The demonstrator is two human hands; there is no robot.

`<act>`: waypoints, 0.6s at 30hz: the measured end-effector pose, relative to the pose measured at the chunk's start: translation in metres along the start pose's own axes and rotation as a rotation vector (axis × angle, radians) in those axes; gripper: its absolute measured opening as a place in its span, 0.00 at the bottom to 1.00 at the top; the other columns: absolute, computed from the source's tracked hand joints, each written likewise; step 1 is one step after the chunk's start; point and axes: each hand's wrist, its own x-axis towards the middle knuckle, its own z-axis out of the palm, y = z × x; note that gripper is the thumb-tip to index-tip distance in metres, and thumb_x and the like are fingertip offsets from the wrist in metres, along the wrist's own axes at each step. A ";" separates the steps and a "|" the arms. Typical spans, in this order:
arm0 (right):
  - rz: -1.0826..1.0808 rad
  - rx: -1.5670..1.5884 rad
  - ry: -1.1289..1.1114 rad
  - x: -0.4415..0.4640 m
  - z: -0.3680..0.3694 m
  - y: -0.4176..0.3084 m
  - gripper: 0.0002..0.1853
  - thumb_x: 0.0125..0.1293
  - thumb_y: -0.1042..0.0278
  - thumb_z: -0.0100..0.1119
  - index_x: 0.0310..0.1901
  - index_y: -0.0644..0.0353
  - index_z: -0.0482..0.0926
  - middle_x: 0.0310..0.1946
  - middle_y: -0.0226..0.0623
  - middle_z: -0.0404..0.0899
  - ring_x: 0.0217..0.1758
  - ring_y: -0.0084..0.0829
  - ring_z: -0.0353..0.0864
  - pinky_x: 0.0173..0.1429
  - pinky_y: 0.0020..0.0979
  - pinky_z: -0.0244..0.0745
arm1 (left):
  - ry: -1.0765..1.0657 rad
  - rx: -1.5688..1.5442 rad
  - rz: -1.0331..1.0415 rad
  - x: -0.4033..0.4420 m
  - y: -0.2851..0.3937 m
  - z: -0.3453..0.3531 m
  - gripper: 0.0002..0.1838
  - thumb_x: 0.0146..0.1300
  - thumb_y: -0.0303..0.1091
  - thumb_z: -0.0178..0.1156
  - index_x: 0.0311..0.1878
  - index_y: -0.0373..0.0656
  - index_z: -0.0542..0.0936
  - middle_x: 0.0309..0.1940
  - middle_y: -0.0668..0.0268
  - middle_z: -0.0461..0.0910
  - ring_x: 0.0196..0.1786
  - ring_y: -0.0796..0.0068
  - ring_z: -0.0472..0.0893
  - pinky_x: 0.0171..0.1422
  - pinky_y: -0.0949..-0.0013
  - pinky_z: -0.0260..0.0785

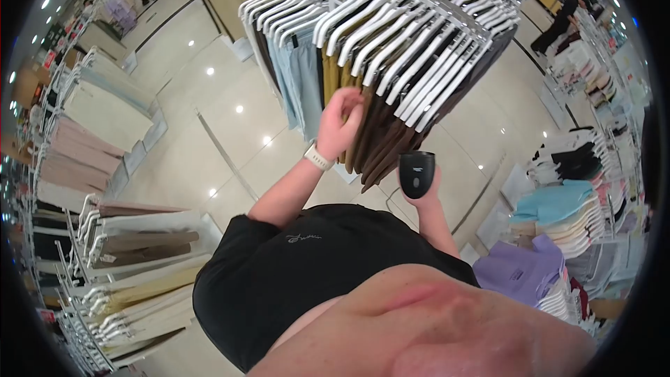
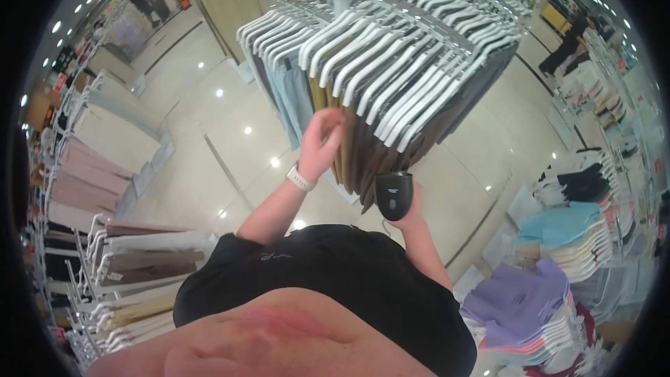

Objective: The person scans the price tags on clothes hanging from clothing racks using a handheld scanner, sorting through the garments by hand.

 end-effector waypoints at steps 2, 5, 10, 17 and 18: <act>0.035 0.127 0.052 0.003 -0.004 -0.008 0.34 0.43 0.72 0.76 0.56 0.62 0.75 0.50 0.44 0.80 0.45 0.44 0.82 0.50 0.40 0.74 | -0.005 0.180 0.099 0.018 0.016 0.004 0.19 0.67 0.23 0.61 0.60 0.36 0.75 0.44 0.62 0.79 0.41 0.74 0.80 0.49 0.70 0.74; -0.039 -0.146 -0.108 0.009 -0.008 -0.025 0.30 0.52 0.80 0.76 0.55 0.66 0.70 0.44 0.41 0.82 0.41 0.33 0.85 0.47 0.33 0.77 | -0.071 0.177 0.097 0.018 0.012 0.013 0.25 0.67 0.27 0.63 0.66 0.37 0.72 0.42 0.64 0.78 0.38 0.75 0.79 0.47 0.71 0.73; -0.015 -0.108 -0.077 -0.003 0.016 -0.040 0.30 0.52 0.77 0.79 0.53 0.67 0.70 0.43 0.40 0.79 0.39 0.33 0.83 0.44 0.31 0.75 | -0.225 0.107 -0.046 -0.006 0.015 -0.001 0.23 0.68 0.28 0.61 0.67 0.39 0.74 0.41 0.63 0.82 0.40 0.72 0.81 0.48 0.70 0.74; 0.013 0.063 -0.153 0.023 0.050 -0.061 0.31 0.51 0.77 0.80 0.53 0.65 0.69 0.42 0.39 0.79 0.40 0.31 0.82 0.45 0.30 0.76 | -0.245 0.353 -0.158 -0.092 -0.056 -0.107 0.12 0.69 0.32 0.59 0.51 0.39 0.83 0.38 0.55 0.84 0.39 0.64 0.85 0.46 0.64 0.77; 0.045 0.125 -0.149 0.023 0.059 -0.062 0.31 0.51 0.77 0.80 0.54 0.65 0.70 0.42 0.39 0.79 0.40 0.31 0.82 0.45 0.30 0.76 | -0.219 0.408 -0.222 -0.108 -0.062 -0.124 0.12 0.69 0.31 0.59 0.51 0.38 0.83 0.36 0.56 0.84 0.37 0.64 0.85 0.46 0.65 0.77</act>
